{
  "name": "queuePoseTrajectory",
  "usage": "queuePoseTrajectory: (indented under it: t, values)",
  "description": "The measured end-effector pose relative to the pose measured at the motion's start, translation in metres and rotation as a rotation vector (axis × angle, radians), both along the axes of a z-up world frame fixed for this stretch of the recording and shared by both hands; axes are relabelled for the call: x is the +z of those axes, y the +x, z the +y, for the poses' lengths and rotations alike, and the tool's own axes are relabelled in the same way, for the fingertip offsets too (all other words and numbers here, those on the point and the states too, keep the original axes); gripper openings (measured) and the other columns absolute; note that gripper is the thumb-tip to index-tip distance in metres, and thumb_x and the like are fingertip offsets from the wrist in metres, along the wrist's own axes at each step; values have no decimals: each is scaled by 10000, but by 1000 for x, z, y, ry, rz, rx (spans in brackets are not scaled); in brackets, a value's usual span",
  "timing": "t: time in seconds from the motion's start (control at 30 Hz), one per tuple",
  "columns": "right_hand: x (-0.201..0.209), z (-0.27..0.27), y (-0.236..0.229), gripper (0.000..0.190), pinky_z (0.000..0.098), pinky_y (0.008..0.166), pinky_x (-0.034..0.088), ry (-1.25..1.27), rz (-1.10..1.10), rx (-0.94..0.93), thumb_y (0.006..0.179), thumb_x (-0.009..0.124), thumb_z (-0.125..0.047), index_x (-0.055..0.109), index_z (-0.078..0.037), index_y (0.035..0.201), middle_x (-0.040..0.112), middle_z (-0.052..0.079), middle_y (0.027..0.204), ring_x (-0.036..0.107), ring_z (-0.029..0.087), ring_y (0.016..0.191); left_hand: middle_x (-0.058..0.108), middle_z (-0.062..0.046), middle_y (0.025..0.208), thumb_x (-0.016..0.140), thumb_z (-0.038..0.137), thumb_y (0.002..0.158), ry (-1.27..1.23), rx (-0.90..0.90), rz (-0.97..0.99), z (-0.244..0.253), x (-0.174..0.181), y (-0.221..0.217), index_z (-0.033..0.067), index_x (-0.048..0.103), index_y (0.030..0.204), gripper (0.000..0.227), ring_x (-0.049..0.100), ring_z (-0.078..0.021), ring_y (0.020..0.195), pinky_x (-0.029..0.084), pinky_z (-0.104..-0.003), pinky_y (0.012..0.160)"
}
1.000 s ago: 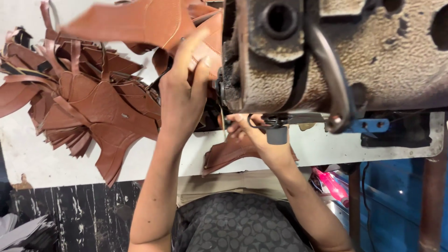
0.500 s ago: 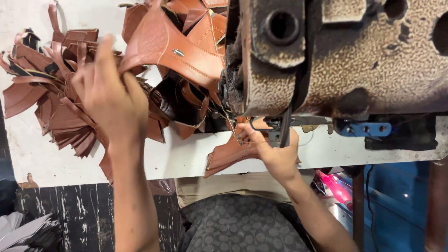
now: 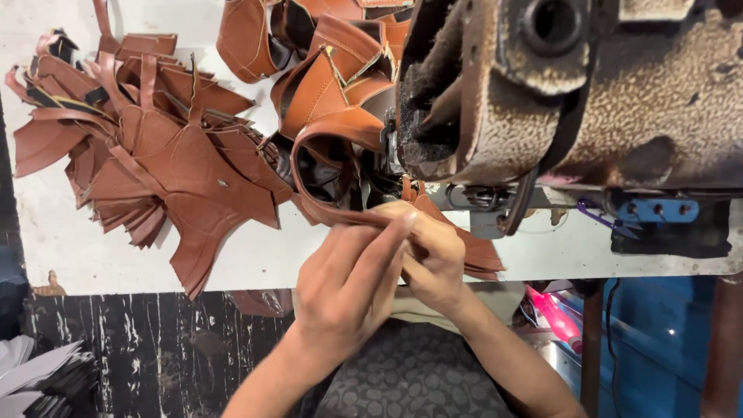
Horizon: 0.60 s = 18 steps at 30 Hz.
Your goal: Stitch together brown leather shoe components using an industrial sewing machine.
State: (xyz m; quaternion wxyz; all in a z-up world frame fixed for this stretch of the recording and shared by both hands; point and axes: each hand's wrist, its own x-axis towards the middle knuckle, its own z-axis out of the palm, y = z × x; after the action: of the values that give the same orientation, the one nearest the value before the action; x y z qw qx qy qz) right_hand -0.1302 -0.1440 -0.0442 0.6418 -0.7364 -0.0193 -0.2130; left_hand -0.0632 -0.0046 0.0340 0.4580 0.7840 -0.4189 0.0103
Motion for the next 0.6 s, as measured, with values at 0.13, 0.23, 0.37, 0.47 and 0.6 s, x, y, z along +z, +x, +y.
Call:
queuePoseTrajectory:
  t: [0.13, 0.23, 0.37, 0.47, 0.6]
  values:
    - [2, -13, 0, 236, 313, 916, 577, 174, 123, 36, 1024, 586, -8, 663, 71, 1232, 717, 173, 1171, 708, 236, 1047, 577, -106, 1016, 771, 8, 882, 53, 122, -138, -12, 4, -1, 25, 729, 1222, 343, 627, -278, 884, 525, -348, 822]
    - [-19, -16, -7, 227, 275, 866, 577, 262, 219, 32, 1030, 577, -12, 679, 60, 1219, 725, 136, 1126, 706, 177, 979, 577, -96, 993, 756, 81, 847, 109, 231, -325, -24, 26, 7, 64, 717, 1146, 302, 622, -329, 918, 432, -460, 929]
    - [-22, -14, 3, 199, 279, 830, 571, 543, 332, -58, 1041, 615, -69, 698, 56, 1172, 720, 86, 1031, 678, 130, 904, 649, -33, 967, 724, 58, 1009, 60, 162, -134, -15, -10, 23, 28, 699, 1197, 192, 615, -199, 847, 412, -379, 959]
    - [-20, -14, 10, 213, 290, 738, 584, 689, 374, -80, 1038, 645, -131, 722, 53, 1111, 728, 70, 947, 676, 125, 822, 645, -42, 864, 665, 25, 972, 60, 219, -51, -21, -10, 25, 66, 722, 1136, 178, 600, -199, 792, 383, -348, 830]
    - [-25, -21, 12, 229, 286, 670, 581, 739, 481, -127, 1024, 665, -159, 736, 51, 1079, 714, 61, 901, 652, 110, 774, 720, -25, 890, 668, 31, 973, 42, 296, 92, -29, -17, 22, 76, 715, 1071, 117, 546, -178, 676, 384, -337, 792]
